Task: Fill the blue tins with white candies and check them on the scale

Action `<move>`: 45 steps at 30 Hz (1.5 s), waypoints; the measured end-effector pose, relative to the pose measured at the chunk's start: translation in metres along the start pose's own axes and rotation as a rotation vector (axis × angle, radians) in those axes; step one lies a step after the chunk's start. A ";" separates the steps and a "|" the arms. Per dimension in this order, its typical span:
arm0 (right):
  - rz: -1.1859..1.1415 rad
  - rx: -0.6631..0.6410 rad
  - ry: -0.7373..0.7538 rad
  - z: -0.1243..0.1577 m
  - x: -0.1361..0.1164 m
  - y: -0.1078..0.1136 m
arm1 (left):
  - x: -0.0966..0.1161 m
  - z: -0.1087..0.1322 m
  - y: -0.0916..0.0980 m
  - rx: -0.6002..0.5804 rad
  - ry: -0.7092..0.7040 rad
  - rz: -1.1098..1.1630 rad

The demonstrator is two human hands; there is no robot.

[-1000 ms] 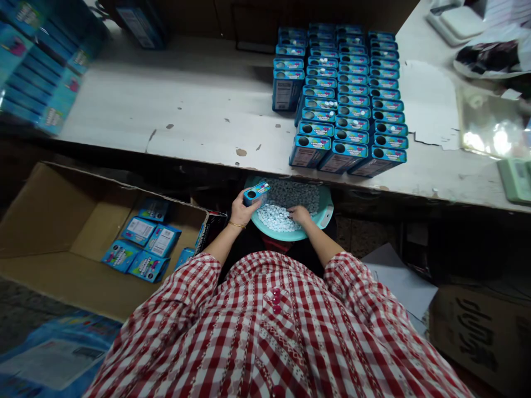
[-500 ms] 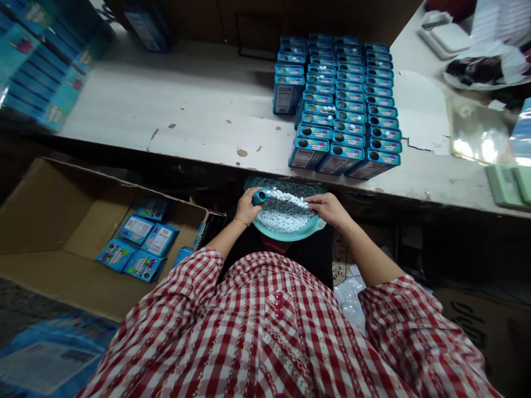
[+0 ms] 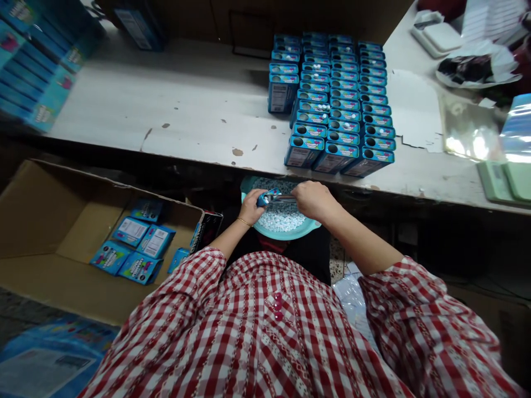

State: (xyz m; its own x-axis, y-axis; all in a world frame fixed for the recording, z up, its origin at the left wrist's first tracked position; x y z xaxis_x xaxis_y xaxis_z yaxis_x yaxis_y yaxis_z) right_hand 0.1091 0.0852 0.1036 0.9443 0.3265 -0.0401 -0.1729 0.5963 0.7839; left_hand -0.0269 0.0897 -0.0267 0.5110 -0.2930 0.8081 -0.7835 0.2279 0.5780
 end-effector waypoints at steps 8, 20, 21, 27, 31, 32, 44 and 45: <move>-0.209 0.049 -0.194 -0.027 0.073 -0.082 | -0.016 0.019 0.026 0.185 0.133 0.118; -0.561 -0.140 -0.024 -0.115 0.015 -0.194 | -0.037 0.025 0.035 0.230 0.264 0.232; -0.603 -0.134 -0.021 -0.114 0.021 -0.195 | -0.038 0.025 0.037 0.232 0.270 0.227; -0.930 -0.076 0.017 -0.086 0.049 -0.176 | -0.040 0.025 0.050 0.272 0.264 0.173; -1.199 -0.037 0.073 -0.057 0.060 -0.141 | -0.031 0.019 0.048 0.251 0.205 0.111; -1.192 -0.026 0.093 -0.051 0.060 -0.130 | -0.027 0.017 0.045 0.231 0.180 0.095; -0.179 0.024 0.045 -0.013 0.007 -0.008 | -0.003 0.007 0.013 0.061 0.060 0.027; -0.142 0.019 0.028 -0.012 0.005 -0.005 | -0.003 0.007 0.012 0.056 0.054 0.025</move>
State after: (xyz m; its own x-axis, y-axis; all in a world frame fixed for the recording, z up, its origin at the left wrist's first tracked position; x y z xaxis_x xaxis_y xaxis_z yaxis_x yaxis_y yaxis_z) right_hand 0.1110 0.0924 0.0926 0.9507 0.2601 -0.1689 -0.0322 0.6243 0.7805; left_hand -0.0406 0.0871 -0.0228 0.5082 -0.2366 0.8281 -0.8142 0.1817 0.5515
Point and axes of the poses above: each hand's wrist, its own z-axis away from the middle knuckle, its own y-axis out of the back of the hand, x = y × z, the point moved 9 cm from there along -z, towards the middle knuckle, and after that the axes turned 10 degrees about -x, right-handed, at the moved point
